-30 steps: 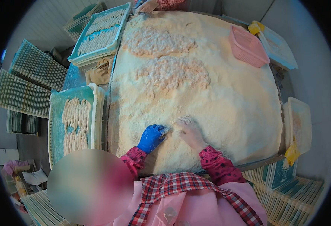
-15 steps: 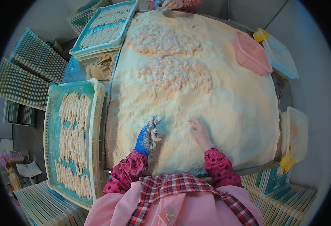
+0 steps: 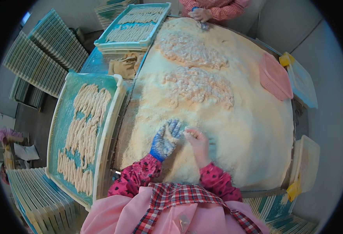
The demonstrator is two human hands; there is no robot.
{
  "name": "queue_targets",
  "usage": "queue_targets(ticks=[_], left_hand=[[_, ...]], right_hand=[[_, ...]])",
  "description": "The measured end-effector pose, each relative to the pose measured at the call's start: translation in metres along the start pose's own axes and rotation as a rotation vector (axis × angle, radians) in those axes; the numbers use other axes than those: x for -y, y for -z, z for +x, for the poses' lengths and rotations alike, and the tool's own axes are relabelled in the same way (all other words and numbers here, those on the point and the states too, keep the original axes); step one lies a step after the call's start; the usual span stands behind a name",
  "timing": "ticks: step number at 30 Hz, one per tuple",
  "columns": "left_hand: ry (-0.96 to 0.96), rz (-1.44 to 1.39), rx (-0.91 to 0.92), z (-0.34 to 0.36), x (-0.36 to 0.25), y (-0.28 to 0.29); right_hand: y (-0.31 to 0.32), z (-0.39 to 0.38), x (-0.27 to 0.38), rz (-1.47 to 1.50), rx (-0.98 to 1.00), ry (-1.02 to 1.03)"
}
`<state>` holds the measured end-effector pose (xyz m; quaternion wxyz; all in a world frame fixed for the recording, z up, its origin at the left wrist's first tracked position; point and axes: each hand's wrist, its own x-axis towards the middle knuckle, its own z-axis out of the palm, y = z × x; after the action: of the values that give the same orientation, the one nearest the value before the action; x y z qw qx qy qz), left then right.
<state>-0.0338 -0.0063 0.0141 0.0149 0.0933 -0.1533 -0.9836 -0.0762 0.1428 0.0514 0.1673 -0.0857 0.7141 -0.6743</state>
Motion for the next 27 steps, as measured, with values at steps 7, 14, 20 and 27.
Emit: queue_targets(ticks=[7,14,20,27], left_hand=[[-0.017,-0.058,0.081,0.002,0.014,-0.062],[-0.659,0.498,0.258,-0.034,0.062,-0.106],[-0.255,0.795,0.234,-0.032,0.030,-0.033],[-0.357,0.901,0.350,-0.010,0.032,0.006]], right_hand=[[-0.023,-0.035,0.017,-0.429,-0.028,0.636],[-0.036,-0.025,0.044,-0.472,0.009,0.747],[-0.048,-0.033,0.044,-0.275,-0.015,0.819],[-0.047,-0.030,0.064,-0.256,-0.090,0.767]])
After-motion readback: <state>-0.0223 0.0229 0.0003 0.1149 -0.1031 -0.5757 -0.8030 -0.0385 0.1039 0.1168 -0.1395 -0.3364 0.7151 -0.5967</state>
